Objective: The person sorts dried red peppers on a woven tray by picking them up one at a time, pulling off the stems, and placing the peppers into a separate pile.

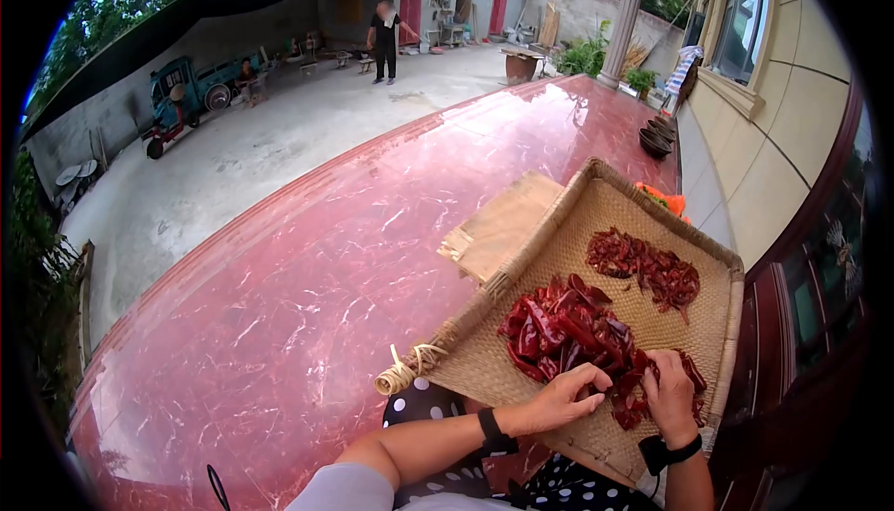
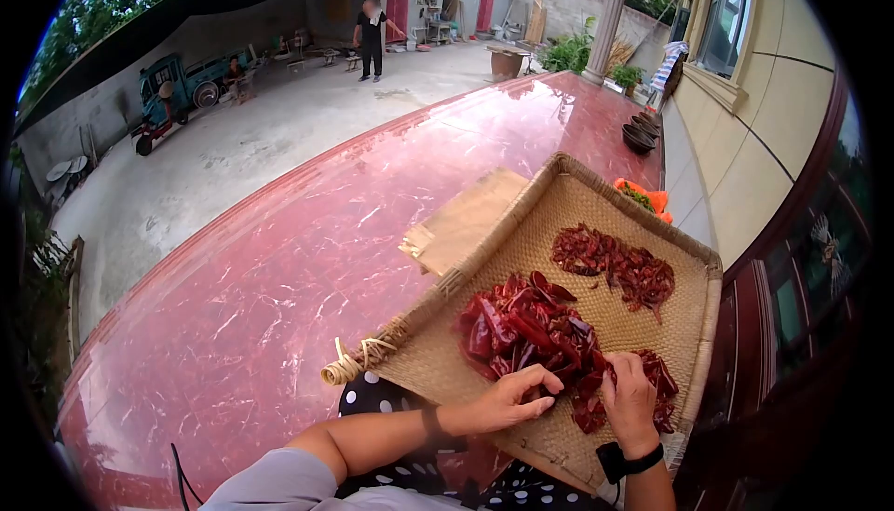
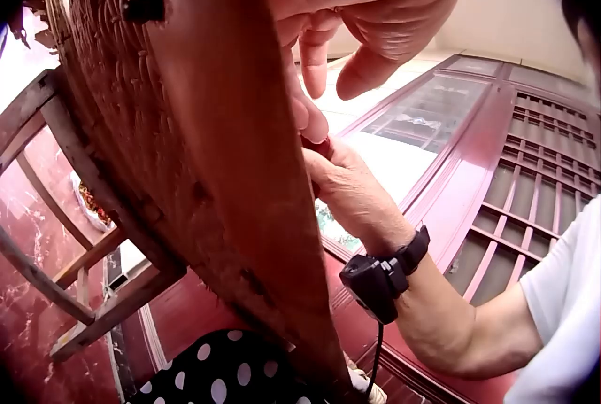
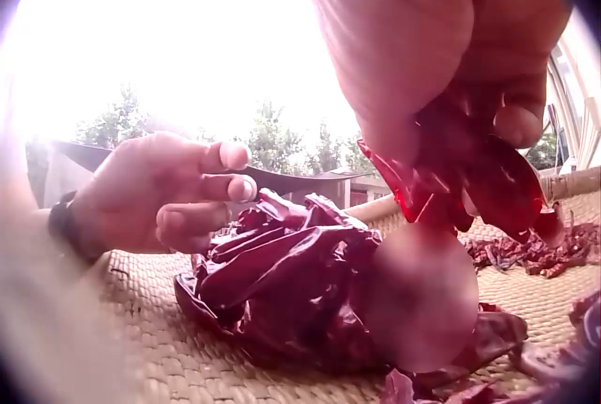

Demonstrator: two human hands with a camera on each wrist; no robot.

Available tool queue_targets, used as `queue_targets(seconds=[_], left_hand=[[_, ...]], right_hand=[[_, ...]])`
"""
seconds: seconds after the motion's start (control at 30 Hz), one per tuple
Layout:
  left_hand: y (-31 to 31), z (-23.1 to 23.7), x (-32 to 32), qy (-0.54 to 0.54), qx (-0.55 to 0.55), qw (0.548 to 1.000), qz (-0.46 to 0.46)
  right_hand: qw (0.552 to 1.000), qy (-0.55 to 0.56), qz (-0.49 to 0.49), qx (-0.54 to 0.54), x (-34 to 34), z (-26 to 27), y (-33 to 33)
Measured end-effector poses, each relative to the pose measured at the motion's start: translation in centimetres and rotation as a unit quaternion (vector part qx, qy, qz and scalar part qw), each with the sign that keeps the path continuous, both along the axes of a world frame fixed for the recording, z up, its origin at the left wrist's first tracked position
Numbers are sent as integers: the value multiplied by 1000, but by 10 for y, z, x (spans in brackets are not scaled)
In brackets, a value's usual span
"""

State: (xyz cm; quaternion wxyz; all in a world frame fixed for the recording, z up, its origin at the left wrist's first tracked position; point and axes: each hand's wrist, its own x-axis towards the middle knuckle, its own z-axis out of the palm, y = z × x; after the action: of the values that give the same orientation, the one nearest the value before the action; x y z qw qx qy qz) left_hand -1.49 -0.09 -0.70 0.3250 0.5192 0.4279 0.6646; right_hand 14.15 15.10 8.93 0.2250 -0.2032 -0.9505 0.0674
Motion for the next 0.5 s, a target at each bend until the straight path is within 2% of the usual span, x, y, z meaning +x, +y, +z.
queue_targets(seconds=[0.03,0.13,0.17,0.27,0.33,0.4,0.5], left_hand=[[1,-1,1,32,18,999,21],[-1,2,1,-56,-24,998,-29],[-1,2,0,-55,-27,998,-31],[-4,6,-2,-53,-41,997,-36],[-6,9,-4,-59,-47,997,-34],[-5,10,-3,-70,-63,995,-12],[-5,12,-3,-89,-73,993,5]], right_hand=[[1000,9,12,6,-7,1,-7],[998,26,59,18,-23,2,-20],[997,18,65,37,-27,2,-22],[994,1,77,83,-37,3,-21],[995,-1,47,92,-43,4,-14],[998,25,32,52,-49,3,-6],[994,59,5,-89,-54,0,8]])
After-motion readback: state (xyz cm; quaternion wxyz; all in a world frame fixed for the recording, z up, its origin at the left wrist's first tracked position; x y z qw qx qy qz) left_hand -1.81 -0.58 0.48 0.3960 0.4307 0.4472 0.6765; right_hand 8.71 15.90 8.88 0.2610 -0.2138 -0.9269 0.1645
